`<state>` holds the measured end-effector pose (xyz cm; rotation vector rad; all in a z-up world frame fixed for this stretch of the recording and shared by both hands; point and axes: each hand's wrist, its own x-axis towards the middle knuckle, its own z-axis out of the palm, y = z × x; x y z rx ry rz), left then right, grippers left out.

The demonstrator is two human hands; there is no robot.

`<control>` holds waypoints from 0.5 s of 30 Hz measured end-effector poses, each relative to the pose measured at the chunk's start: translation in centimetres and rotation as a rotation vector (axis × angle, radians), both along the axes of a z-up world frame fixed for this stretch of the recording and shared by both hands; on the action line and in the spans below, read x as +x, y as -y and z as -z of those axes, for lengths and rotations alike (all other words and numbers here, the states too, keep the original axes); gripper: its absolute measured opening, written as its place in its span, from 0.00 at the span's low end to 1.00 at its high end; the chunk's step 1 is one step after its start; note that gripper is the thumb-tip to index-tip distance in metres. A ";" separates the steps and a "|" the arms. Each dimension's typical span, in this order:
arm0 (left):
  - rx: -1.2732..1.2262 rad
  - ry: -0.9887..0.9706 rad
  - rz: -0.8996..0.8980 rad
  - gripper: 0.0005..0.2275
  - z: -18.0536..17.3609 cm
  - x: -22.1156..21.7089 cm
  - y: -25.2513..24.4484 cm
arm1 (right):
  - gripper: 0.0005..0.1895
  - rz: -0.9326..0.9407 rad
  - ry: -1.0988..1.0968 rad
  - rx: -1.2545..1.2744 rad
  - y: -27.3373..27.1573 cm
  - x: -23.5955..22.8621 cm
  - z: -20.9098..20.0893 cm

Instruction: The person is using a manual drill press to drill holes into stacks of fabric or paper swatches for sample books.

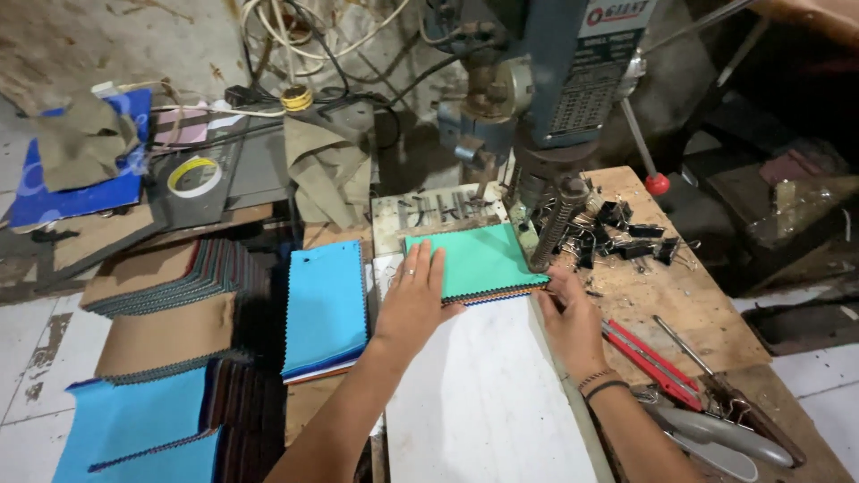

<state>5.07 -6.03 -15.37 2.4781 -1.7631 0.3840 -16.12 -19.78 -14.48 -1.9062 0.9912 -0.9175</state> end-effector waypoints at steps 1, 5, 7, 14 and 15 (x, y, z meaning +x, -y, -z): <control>-0.013 0.028 0.000 0.47 0.1 0.1 0.0 | 0.19 0.005 -0.025 -0.017 0.1 0.0 0.0; -0.005 0.041 0.004 0.46 -0.5 0.0 -0.1 | 0.20 -0.003 -0.037 0.046 -0.4 0.1 -1.3; -0.018 0.070 0.000 0.46 0.3 0.3 -0.1 | 0.21 0.002 -0.037 0.042 -0.3 0.1 -0.7; -0.059 0.094 -0.001 0.47 0.8 0.4 0.2 | 0.25 0.003 -0.085 0.058 -0.6 0.0 -1.8; -0.058 0.095 -0.002 0.47 0.8 0.5 0.2 | 0.25 0.001 -0.084 0.059 -0.4 0.0 -1.4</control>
